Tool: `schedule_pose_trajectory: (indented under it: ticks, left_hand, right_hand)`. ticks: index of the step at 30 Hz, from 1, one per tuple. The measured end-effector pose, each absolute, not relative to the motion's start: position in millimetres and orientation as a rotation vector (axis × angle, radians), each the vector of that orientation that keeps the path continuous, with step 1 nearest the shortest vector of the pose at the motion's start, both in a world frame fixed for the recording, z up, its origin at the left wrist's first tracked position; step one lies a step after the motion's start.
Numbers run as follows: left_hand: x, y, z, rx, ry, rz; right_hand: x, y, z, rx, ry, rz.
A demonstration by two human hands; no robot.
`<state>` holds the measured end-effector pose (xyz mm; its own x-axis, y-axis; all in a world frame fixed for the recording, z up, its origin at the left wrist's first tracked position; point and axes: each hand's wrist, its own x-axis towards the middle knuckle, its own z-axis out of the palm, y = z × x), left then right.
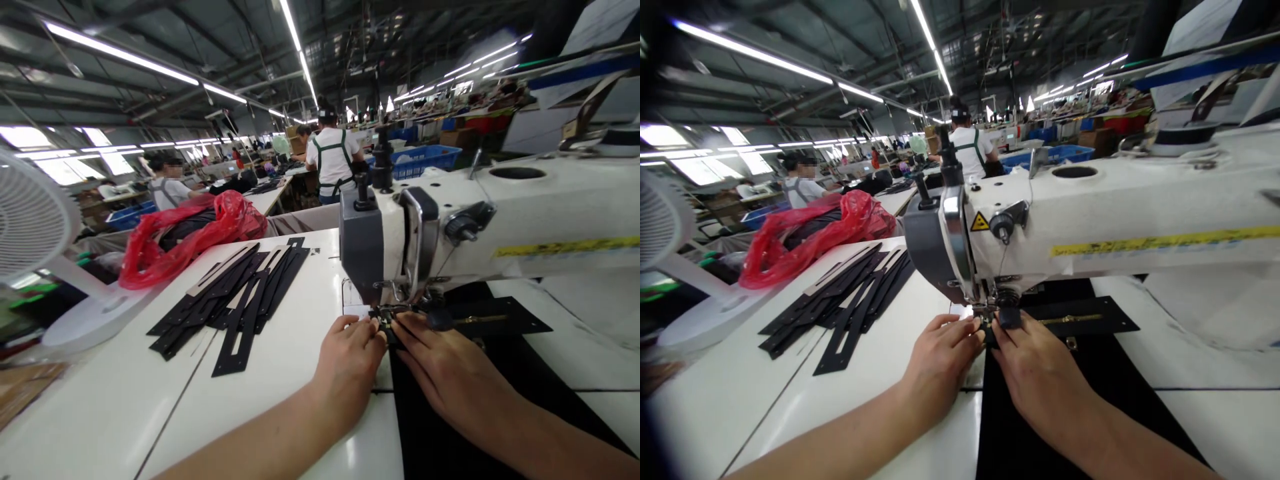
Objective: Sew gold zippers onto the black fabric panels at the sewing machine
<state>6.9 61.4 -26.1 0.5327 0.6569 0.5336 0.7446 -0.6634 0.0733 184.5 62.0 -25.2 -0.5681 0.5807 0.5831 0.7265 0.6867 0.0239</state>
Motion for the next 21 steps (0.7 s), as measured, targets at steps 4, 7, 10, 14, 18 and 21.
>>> schedule_pose_trajectory:
  ticks: [4, 7, 10, 14, 18, 21]
  left_hand:
    - [9.6, 65.4, -30.1, -2.581, -1.203, -0.887]
    - [11.0, 70.0, -33.0, -2.559, -1.193, -0.939]
    - [11.6, 74.2, -34.7, -2.535, -1.185, -0.993]
    - [10.9, 77.5, -35.9, -2.535, -1.164, -1.001]
    - [9.5, 78.4, -36.6, -2.555, -1.162, -1.015]
    - [8.4, 78.8, -37.5, -2.566, -1.158, -1.032]
  right_hand:
    - [184.4, 66.9, -24.7, -0.985, -2.348, -0.263]
    - [183.7, 70.1, -21.4, -1.009, -2.369, -0.157]
    - [183.3, 72.0, -18.1, -1.041, -2.396, -0.068]
    - [183.8, 73.6, -18.9, -1.041, -2.399, -0.039]
    - [185.9, 74.7, -23.6, -1.023, -2.38, -0.093]
    - [187.4, 74.6, -25.8, -1.026, -2.376, -0.12]
